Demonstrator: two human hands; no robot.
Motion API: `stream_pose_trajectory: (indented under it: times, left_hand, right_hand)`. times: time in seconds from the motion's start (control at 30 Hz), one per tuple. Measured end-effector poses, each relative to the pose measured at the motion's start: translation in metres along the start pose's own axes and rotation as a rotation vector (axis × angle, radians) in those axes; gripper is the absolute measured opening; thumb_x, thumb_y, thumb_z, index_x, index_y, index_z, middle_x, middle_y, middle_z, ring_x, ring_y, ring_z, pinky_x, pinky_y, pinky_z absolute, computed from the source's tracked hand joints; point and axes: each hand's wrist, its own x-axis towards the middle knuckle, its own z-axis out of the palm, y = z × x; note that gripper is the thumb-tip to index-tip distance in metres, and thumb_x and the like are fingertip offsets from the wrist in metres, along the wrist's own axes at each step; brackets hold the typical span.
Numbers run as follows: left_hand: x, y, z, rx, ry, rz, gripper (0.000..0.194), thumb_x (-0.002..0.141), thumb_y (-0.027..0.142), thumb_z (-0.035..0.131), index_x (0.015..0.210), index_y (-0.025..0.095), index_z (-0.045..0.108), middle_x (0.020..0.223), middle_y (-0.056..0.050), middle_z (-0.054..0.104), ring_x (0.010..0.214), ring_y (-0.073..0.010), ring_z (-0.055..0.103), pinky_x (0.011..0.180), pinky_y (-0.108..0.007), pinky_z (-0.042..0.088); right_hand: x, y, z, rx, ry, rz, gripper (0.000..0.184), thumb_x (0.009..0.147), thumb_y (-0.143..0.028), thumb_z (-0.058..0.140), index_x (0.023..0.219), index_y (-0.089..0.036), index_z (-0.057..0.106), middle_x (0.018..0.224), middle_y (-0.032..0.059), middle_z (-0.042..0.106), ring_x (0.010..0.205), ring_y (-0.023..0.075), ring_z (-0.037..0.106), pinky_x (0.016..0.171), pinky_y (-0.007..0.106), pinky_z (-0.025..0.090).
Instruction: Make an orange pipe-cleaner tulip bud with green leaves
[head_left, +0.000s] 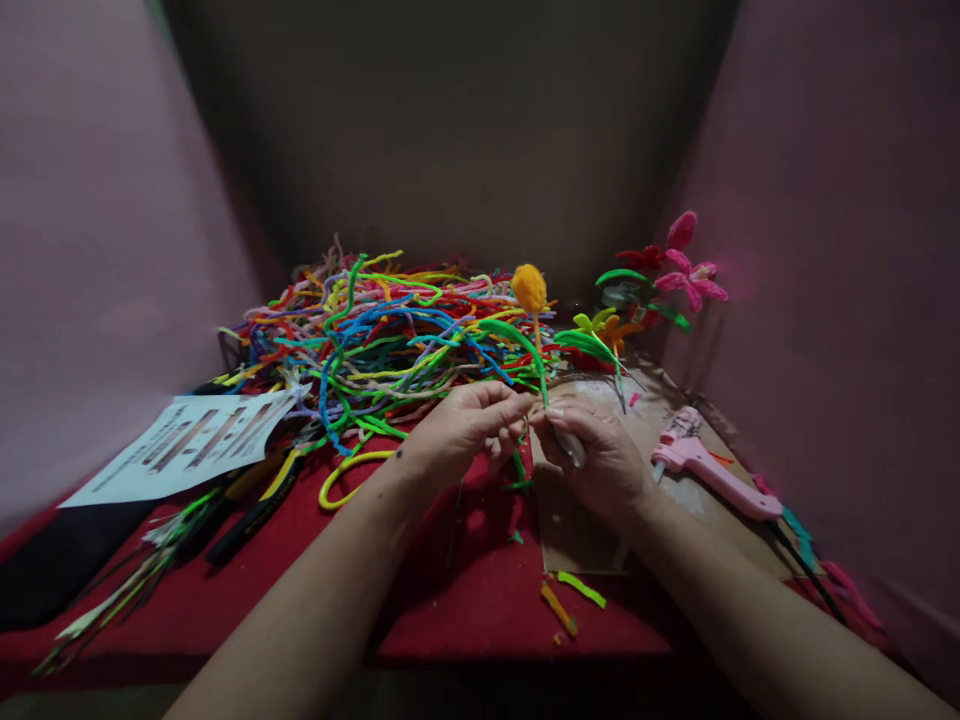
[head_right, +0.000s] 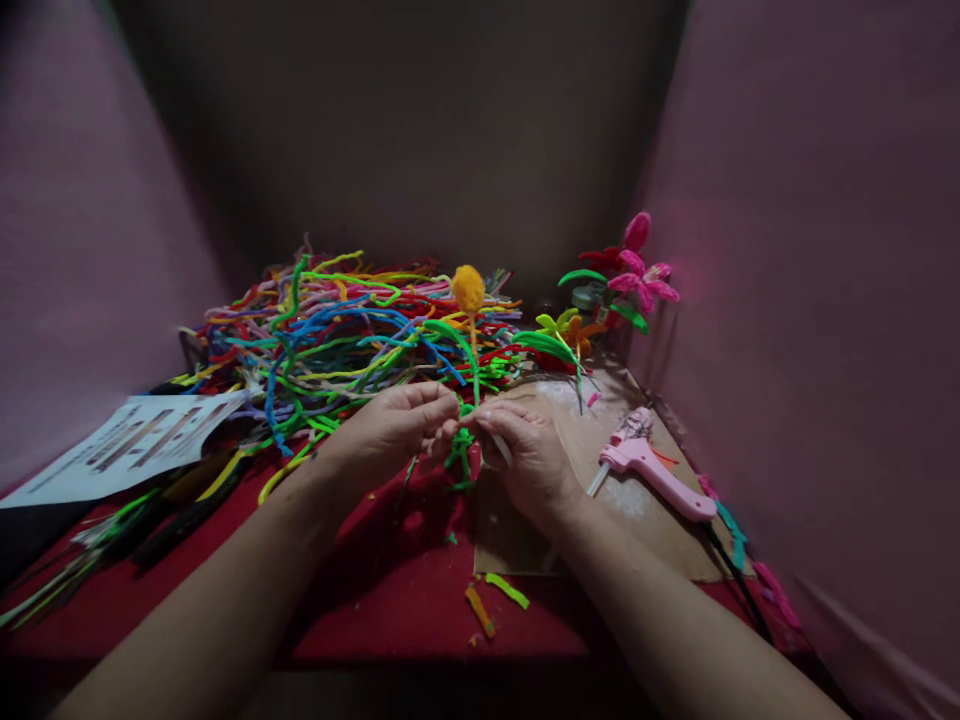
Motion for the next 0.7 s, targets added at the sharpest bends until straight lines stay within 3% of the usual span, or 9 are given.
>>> stream_pose_trajectory:
  times: [0.23, 0.43, 0.7]
  left_hand:
    - [0.000, -0.004, 0.021, 0.150, -0.022, -0.031, 0.016, 0.064, 0.021, 0.068, 0.070, 0.012, 0.056, 0.058, 0.001, 0.058, 0.046, -0.0077, 0.051, 0.044, -0.019, 0.039]
    - [-0.001, -0.006, 0.022, 0.239, 0.119, -0.010, 0.015, 0.066, 0.019, 0.062, 0.055, 0.012, 0.055, 0.048, 0.000, 0.056, 0.041, -0.0072, 0.047, 0.043, -0.020, 0.037]
    - [-0.004, 0.002, 0.010, 0.149, -0.083, -0.039, 0.018, 0.073, 0.024, 0.060, 0.062, 0.009, 0.060, 0.053, -0.004, 0.060, 0.043, -0.0088, 0.053, 0.038, -0.018, 0.039]
  right_hand:
    - [0.003, 0.005, 0.000, 0.166, 0.074, 0.002, 0.009, 0.067, -0.024, 0.063, 0.068, -0.020, 0.071, 0.067, 0.0004, 0.060, 0.061, 0.0126, 0.051, 0.053, 0.024, 0.038]
    - [0.001, -0.001, 0.004, 0.150, 0.107, 0.015, 0.007, 0.065, -0.026, 0.069, 0.067, -0.022, 0.073, 0.071, -0.0002, 0.061, 0.068, 0.0123, 0.053, 0.059, 0.023, 0.039]
    - [0.000, -0.007, 0.002, 0.084, 0.070, -0.002, 0.009, 0.066, -0.026, 0.070, 0.071, -0.019, 0.073, 0.069, -0.0007, 0.057, 0.059, 0.0085, 0.047, 0.050, 0.021, 0.035]
